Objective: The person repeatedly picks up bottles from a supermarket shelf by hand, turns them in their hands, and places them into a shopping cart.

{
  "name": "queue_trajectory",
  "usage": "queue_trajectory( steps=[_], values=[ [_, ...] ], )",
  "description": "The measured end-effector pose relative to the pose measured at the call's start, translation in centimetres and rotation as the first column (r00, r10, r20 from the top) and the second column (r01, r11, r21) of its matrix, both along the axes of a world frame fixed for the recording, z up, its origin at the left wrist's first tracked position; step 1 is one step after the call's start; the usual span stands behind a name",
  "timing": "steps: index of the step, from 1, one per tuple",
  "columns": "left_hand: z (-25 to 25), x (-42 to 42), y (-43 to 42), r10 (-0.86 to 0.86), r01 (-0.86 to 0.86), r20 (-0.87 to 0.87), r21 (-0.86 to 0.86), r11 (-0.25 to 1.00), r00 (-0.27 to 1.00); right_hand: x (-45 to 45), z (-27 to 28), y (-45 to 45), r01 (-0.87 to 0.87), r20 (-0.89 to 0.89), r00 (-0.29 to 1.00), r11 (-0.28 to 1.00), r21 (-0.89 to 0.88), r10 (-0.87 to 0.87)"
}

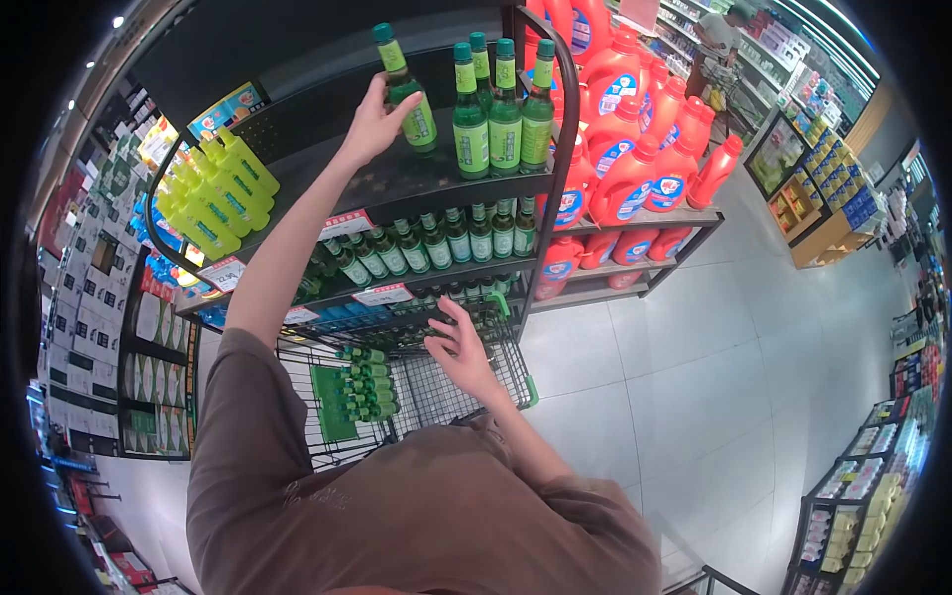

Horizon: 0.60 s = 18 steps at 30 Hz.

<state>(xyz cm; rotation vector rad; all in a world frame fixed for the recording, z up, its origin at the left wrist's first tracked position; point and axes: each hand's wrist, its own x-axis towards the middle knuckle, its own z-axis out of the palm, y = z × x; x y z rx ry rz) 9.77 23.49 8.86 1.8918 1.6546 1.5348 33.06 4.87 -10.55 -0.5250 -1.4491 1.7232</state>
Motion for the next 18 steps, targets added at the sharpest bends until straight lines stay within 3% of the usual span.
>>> queue_trajectory(
  steps=[3,10,18],
  values=[
    [-0.5,0.2,1.6,-0.006,0.002,-0.044,-0.098,0.995,0.999,0.3,-0.4,-0.1,-0.007,0.026,1.0,1.0,-0.018,0.007],
    [-3.2,0.0,5.2,-0.121,0.127,0.055,-0.129,0.984,0.991,0.5,-1.0,0.1,0.002,0.031,1.0,0.999,-0.037,-0.001],
    [-3.2,0.6,5.2,-0.198,0.195,0.007,-0.191,0.962,0.98,-0.1,-1.3,0.0,-0.027,0.036,0.999,0.998,-0.063,0.03]
  ],
)
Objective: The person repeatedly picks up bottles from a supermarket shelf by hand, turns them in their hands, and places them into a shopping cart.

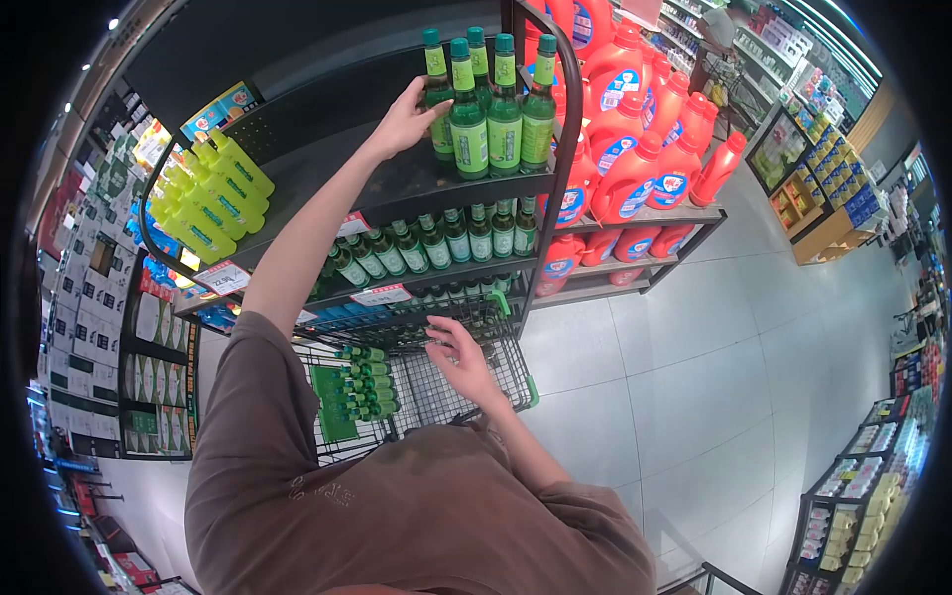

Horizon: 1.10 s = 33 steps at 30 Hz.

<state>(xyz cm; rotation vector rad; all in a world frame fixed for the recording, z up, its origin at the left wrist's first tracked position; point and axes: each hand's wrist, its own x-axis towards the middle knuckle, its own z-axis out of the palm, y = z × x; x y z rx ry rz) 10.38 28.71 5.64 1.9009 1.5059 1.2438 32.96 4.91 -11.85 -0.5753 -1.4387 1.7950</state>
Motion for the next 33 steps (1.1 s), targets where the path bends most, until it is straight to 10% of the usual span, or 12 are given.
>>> queue_trajectory(
  steps=[33],
  values=[
    [-1.7,-1.5,-1.6,-0.23,0.244,0.086,-0.255,0.935,0.969,-1.2,-3.4,-0.1,-0.119,0.099,0.988,0.993,-0.008,0.119]
  ],
)
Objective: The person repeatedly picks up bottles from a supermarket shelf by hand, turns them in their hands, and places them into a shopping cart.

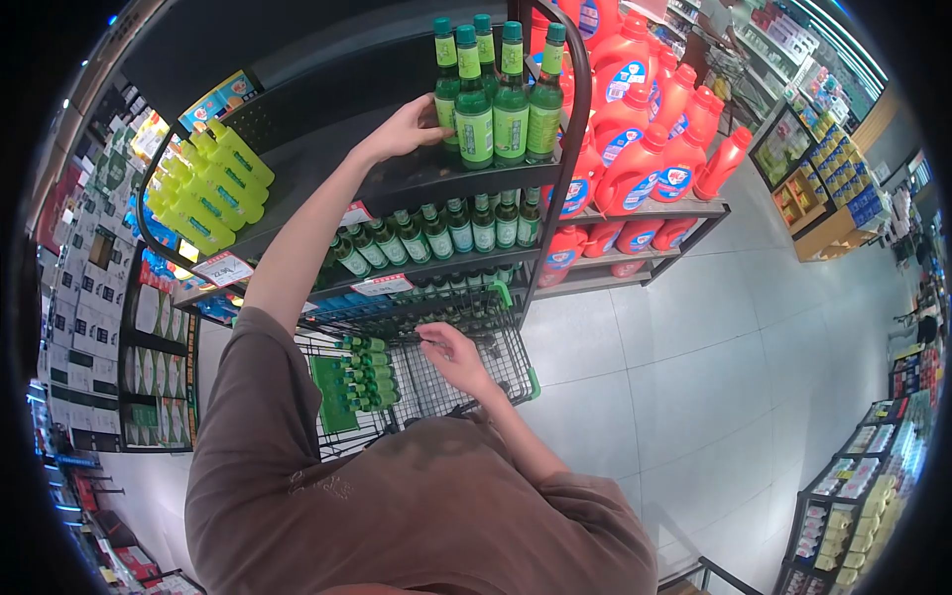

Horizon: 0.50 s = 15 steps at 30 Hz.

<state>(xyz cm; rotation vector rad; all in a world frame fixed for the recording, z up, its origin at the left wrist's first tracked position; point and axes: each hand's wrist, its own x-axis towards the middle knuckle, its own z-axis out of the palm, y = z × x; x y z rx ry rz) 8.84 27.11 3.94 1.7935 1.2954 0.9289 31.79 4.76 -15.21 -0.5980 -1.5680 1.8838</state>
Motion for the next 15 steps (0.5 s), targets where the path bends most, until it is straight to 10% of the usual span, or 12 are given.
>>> queue_trajectory(
  steps=[9,12,15],
  values=[
    [-1.6,-1.2,0.9,-0.054,0.048,0.062,0.102,0.994,0.997,-0.4,-0.4,0.1,-0.007,0.041,0.999,1.0,0.014,0.007],
    [-2.4,-3.5,-1.2,0.157,-0.083,-0.143,0.423,0.902,0.977,-0.4,-1.9,-0.1,-0.025,0.07,0.997,1.0,0.003,0.025],
    [1.1,-3.5,-10.3,0.298,-0.295,0.067,0.446,0.845,0.952,0.0,-5.1,-0.2,-0.104,0.173,0.979,0.994,-0.015,0.105]
  ],
)
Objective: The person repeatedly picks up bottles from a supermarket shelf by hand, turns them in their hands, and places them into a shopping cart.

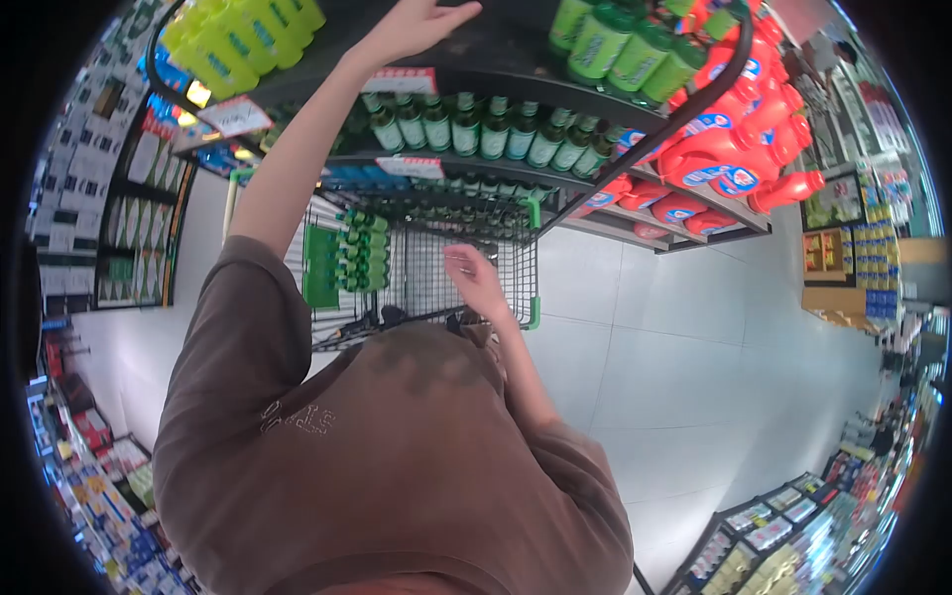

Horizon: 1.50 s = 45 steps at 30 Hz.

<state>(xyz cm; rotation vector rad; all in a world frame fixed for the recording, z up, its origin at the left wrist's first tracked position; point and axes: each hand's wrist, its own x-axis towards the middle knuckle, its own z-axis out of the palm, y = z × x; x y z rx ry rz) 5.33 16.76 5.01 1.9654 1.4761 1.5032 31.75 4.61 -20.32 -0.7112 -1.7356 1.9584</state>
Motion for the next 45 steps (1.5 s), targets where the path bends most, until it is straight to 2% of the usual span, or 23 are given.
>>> queue_trajectory(
  steps=[2,3,4,5,7,9,10,12,15,16,18,19,20,21,25,27,29,33,34,35,37,41,45],
  values=[
    [-0.5,-0.8,-5.7,0.095,-0.103,0.164,0.042,0.994,0.982,0.6,-3.2,-0.4,-0.058,0.029,0.998,0.998,-0.014,0.058],
    [-1.2,-1.7,-8.5,0.165,-0.183,0.246,0.053,0.982,0.955,0.8,-4.5,-0.6,-0.101,0.155,0.983,0.995,0.013,0.098],
    [-3.3,-3.3,-11.1,0.212,-0.251,0.277,0.113,0.961,0.937,1.1,-5.6,-0.8,-0.148,0.277,0.952,0.988,0.038,0.132],
    [-5.9,-4.7,-13.8,0.255,-0.317,0.306,0.173,0.932,0.917,1.3,-6.6,-1.1,-0.18,0.283,0.945,0.983,0.021,0.167],
    [-8.5,-3.8,-20.2,0.432,-0.524,0.418,0.131,0.842,0.799,2.1,-8.7,-2.0,-0.246,0.429,0.874,0.969,-0.01,0.226],
    [-14.7,-4.6,-25.4,0.585,-0.668,0.524,-0.041,0.743,0.619,3.0,-11.6,-2.7,-0.307,0.505,0.818,0.952,-0.026,0.277],
    [-17.7,-4.5,-27.9,0.662,-0.701,0.539,-0.173,0.692,0.521,3.4,-12.1,-3.0,-0.379,0.588,0.755,0.925,0.032,0.289],
    [-24.2,-4.0,-32.4,0.808,-0.717,0.464,-0.414,0.561,0.364,4.2,-14.1,-3.4,-0.476,0.672,0.671,0.877,0.065,0.314],
    [-32.7,-2.8,-37.3,0.927,-0.658,0.274,-0.654,0.374,0.254,4.5,-14.6,-3.9,-0.561,0.743,0.599,0.819,0.123,0.299],
    [-35.6,-2.8,-38.3,0.929,-0.656,0.276,-0.658,0.371,0.248,4.8,-15.6,-3.9,-0.587,0.755,0.583,0.798,0.136,0.3],
    [-40.5,-2.8,-39.6,0.96,-0.662,0.17,-0.697,0.277,0.222,4.9,-15.5,-3.9,-0.581,0.782,0.549,0.807,0.105,0.293],
    [-41.4,-3.0,-39.2,0.961,-0.657,0.174,-0.702,0.275,0.216,5.1,-15.6,-3.7,-0.572,0.805,0.521,0.816,0.081,0.286],
    [-42.4,-3.4,-38.6,0.949,-0.689,0.103,-0.665,0.288,0.297,5.3,-15.7,-3.8,-0.578,0.807,0.515,0.812,0.077,0.29],
    [-43.0,-4.1,-38.0,0.928,-0.717,0.023,-0.628,0.303,0.372,5.8,-16.2,-4.1,-0.53,0.802,0.553,0.838,0.131,0.225],
    [-45.0,-9.3,-32.5,0.836,-0.658,-0.098,-0.669,0.346,0.54,7.0,-15.5,-5.8,-0.363,0.762,0.647,0.895,0.257,0.044],
    [-47.1,-12.3,-29.5,0.798,-0.665,-0.176,-0.668,0.333,0.577,8.0,-15.9,-6.5,-0.354,0.742,0.669,0.896,0.27,0.041],
    [-48.9,-14.6,-27.0,0.765,-0.662,-0.223,-0.675,0.325,0.604,8.9,-15.7,-7.3,-0.259,0.721,0.692,0.918,0.302,-0.042],
    [-52.2,-17.6,-22.6,0.647,-0.609,-0.318,-0.739,0.289,0.693,9.8,-13.3,-8.8,-0.154,0.807,0.585,0.966,0.209,-0.081],
    [-52.7,-17.8,-21.9,0.657,-0.605,-0.333,-0.761,0.236,0.676,9.9,-12.5,-9.2,-0.112,0.826,0.559,0.981,0.158,-0.069],
    [-53.1,-18.2,-21.3,0.653,-0.601,-0.329,-0.761,0.244,0.682,9.7,-12.1,-9.5,-0.069,0.841,0.538,0.992,0.107,-0.054],
    [-54.1,-18.0,-20.9,0.594,-0.552,-0.399,-0.829,0.093,0.699,9.8,-11.6,-10.0,-0.011,0.842,0.534,0.995,0.096,-0.076],
    [-57.5,-18.6,-20.8,0.57,-0.503,-0.374,-0.861,0.08,0.731,9.5,-10.4,-10.3,-0.018,0.846,0.53,0.997,0.075,-0.054],
    [-57.6,-18.5,-21.1,0.605,-0.567,-0.39,-0.814,0.126,0.694,9.0,-9.4,-10.1,0.008,0.86,0.508,0.998,0.056,-0.053]
  ],
)
